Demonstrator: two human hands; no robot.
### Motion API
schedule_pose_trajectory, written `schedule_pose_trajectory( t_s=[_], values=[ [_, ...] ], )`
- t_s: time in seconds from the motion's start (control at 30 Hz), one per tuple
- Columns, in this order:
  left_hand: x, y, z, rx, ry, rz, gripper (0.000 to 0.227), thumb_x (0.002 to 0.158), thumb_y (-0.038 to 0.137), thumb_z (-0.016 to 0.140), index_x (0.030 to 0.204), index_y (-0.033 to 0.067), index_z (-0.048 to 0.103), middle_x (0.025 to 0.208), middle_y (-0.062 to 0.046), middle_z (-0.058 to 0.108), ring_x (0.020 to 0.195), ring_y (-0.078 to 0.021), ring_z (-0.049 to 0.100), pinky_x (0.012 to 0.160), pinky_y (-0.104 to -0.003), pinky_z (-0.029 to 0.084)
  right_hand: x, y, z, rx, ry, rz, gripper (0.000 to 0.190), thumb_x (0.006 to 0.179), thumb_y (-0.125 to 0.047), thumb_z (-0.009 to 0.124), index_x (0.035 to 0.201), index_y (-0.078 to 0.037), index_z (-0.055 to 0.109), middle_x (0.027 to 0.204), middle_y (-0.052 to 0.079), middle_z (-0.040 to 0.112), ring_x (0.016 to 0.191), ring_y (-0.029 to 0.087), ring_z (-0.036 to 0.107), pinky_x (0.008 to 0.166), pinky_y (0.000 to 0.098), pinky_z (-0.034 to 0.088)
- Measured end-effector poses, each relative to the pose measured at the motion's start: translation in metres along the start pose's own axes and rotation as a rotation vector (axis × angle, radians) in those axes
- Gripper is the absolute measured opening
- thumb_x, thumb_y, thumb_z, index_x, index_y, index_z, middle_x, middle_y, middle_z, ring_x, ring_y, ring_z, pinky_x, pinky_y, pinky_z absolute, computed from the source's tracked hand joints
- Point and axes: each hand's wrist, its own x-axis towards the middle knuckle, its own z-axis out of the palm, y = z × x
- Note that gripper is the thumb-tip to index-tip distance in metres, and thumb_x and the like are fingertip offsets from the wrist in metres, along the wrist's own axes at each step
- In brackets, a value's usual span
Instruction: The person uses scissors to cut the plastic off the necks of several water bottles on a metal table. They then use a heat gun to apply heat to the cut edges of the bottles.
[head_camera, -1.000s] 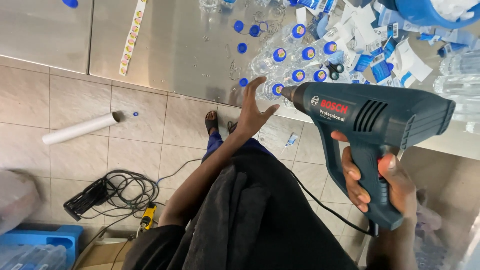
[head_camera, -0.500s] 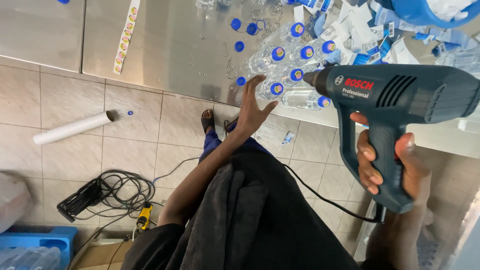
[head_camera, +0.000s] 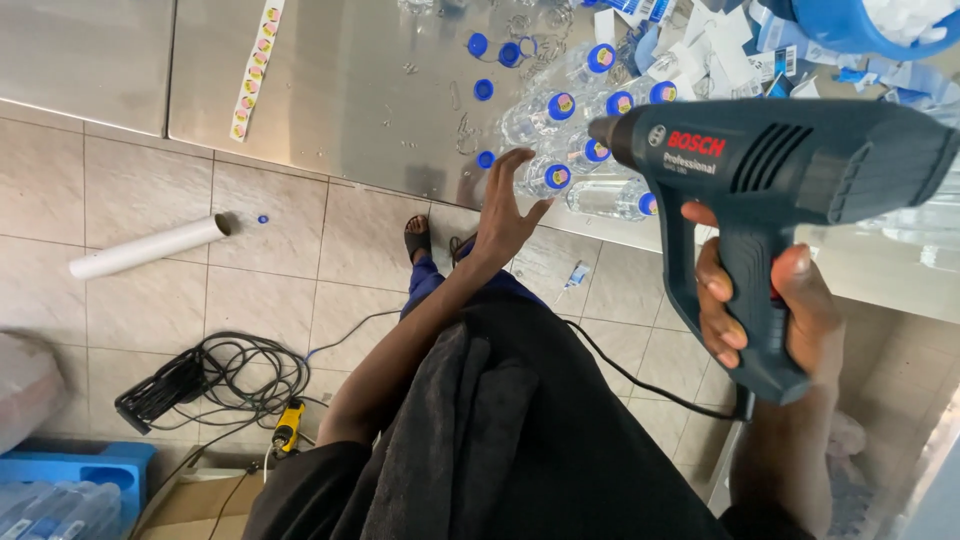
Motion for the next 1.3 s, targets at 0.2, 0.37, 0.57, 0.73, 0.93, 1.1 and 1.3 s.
schedule_pose_trajectory(
  t_s=[0.2,0.37,0.57,0.73,0.93,1.1,1.3],
  values=[
    [-0.003,-0.009,0.001,0.025,-0.016,-0.014,0.077,0.096,0.006,0.084,0.159,0.0137,0.041,0.161,-0.015,0.045,0.153,-0.0372,0.046,0.126,-0.055,0.045,0.034,-0.005,0.012,-0.051,0.003,0.015,0.09,0.102,-0.058,0.079,0.16,0.004,0.048,0.09,0.003,0.058,0.053,0.005,0.052,0.04,0.0193,0.048],
    [0.002,-0.013,-0.002,0.017,-0.014,0.057,0.094,0.093,0.01,0.089,0.167,0.0204,0.031,0.173,-0.017,0.027,0.164,-0.0432,0.031,0.128,-0.062,0.044,0.043,-0.007,0.007,-0.054,-0.013,0.037,0.09,0.102,-0.058,0.078,0.161,0.003,0.047,0.09,0.002,0.059,0.053,0.006,0.051,0.039,0.0202,0.047],
    [0.009,-0.022,-0.001,-0.005,-0.062,0.126,0.102,0.103,0.031,0.087,0.176,0.0239,0.017,0.187,-0.012,0.003,0.174,-0.0443,0.015,0.131,-0.069,0.039,0.049,-0.02,0.005,-0.072,0.003,0.004,0.09,0.102,-0.059,0.079,0.16,0.003,0.048,0.091,0.001,0.06,0.055,0.005,0.054,0.041,0.0199,0.049],
    [0.009,-0.025,0.003,-0.02,-0.087,0.142,0.117,0.101,0.016,0.089,0.18,0.0264,0.004,0.189,-0.01,-0.005,0.177,-0.0435,0.009,0.135,-0.069,0.034,0.067,-0.03,-0.029,-0.131,0.07,-0.058,0.09,0.1,-0.065,0.075,0.16,-0.002,0.052,0.093,-0.003,0.062,0.056,0.004,0.057,0.043,0.0192,0.052],
    [0.01,-0.025,0.003,-0.015,-0.074,0.164,0.112,0.103,0.008,0.086,0.18,0.0211,0.005,0.189,-0.012,-0.001,0.177,-0.0407,0.009,0.138,-0.062,0.034,0.078,-0.032,-0.029,-0.088,0.009,-0.036,0.086,0.103,-0.063,0.073,0.16,-0.001,0.053,0.094,-0.002,0.064,0.056,0.004,0.056,0.042,0.0201,0.052],
    [0.011,-0.021,0.001,-0.023,-0.087,0.177,0.12,0.097,-0.004,0.089,0.18,0.0199,0.005,0.189,-0.013,0.0,0.177,-0.0406,0.008,0.141,-0.061,0.029,0.071,-0.035,-0.019,-0.062,0.024,-0.02,0.086,0.102,-0.06,0.076,0.159,-0.001,0.051,0.093,0.0,0.064,0.056,0.004,0.057,0.043,0.0195,0.053],
    [0.01,-0.022,-0.001,-0.004,-0.094,0.164,0.116,0.101,0.002,0.086,0.18,0.0217,0.004,0.189,-0.014,0.0,0.177,-0.0394,0.007,0.14,-0.061,0.029,0.026,-0.031,0.004,-0.106,0.197,-0.025,0.087,0.101,-0.062,0.076,0.158,0.001,0.054,0.09,-0.001,0.057,0.055,0.003,0.048,0.04,0.0174,0.045]
  ],
)
